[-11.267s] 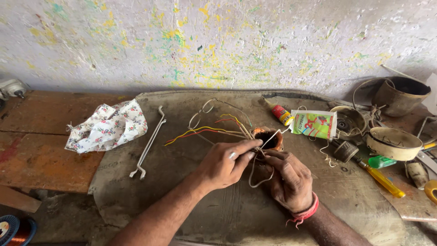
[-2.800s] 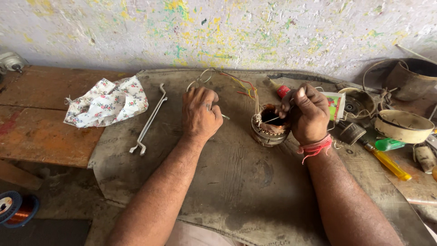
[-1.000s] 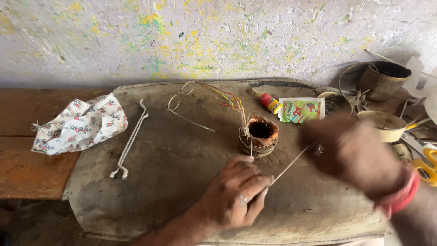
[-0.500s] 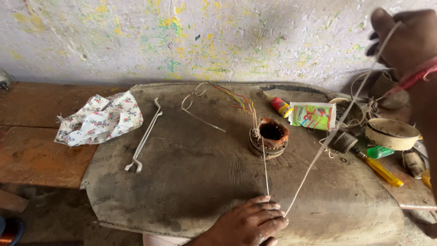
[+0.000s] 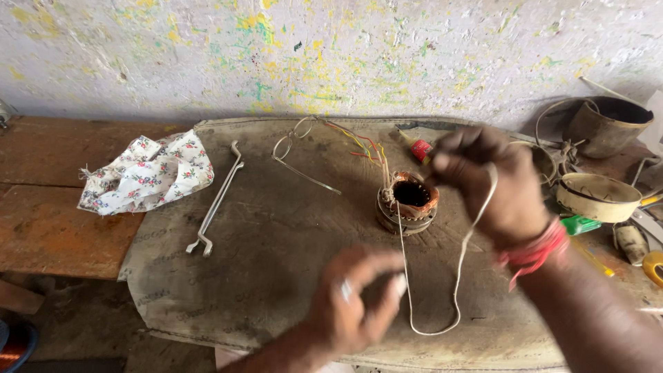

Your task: The person winds a white string around a copper-wound cylindrical core, repeatedly pulling the string through the center and tightening it by hand. The person continues this repetitive winding and pulling action throughout the clip.

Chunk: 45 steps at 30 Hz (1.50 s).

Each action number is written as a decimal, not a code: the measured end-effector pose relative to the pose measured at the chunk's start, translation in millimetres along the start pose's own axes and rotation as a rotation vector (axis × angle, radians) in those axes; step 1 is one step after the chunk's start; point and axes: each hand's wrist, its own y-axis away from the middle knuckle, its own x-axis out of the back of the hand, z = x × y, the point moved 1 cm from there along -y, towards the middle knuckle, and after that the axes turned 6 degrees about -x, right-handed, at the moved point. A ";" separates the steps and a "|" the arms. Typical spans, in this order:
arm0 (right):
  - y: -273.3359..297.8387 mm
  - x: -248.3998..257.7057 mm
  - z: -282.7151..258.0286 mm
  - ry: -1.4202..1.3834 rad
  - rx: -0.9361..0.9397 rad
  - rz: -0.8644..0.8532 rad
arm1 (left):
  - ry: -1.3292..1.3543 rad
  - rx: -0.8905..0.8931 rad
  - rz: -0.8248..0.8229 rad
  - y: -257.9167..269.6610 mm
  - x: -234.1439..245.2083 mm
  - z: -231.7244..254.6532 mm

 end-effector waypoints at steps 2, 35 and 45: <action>19.8 -16.1 17.2 -0.046 0.040 0.009 | 0.249 0.234 0.157 -22.0 -3.5 -7.1; 55.3 10.6 79.7 -0.072 -0.177 0.272 | -0.165 0.260 -0.354 -69.3 4.4 -71.4; 55.6 -1.8 77.3 -0.196 -0.255 0.257 | -0.028 0.276 -0.324 -89.7 -4.7 -74.7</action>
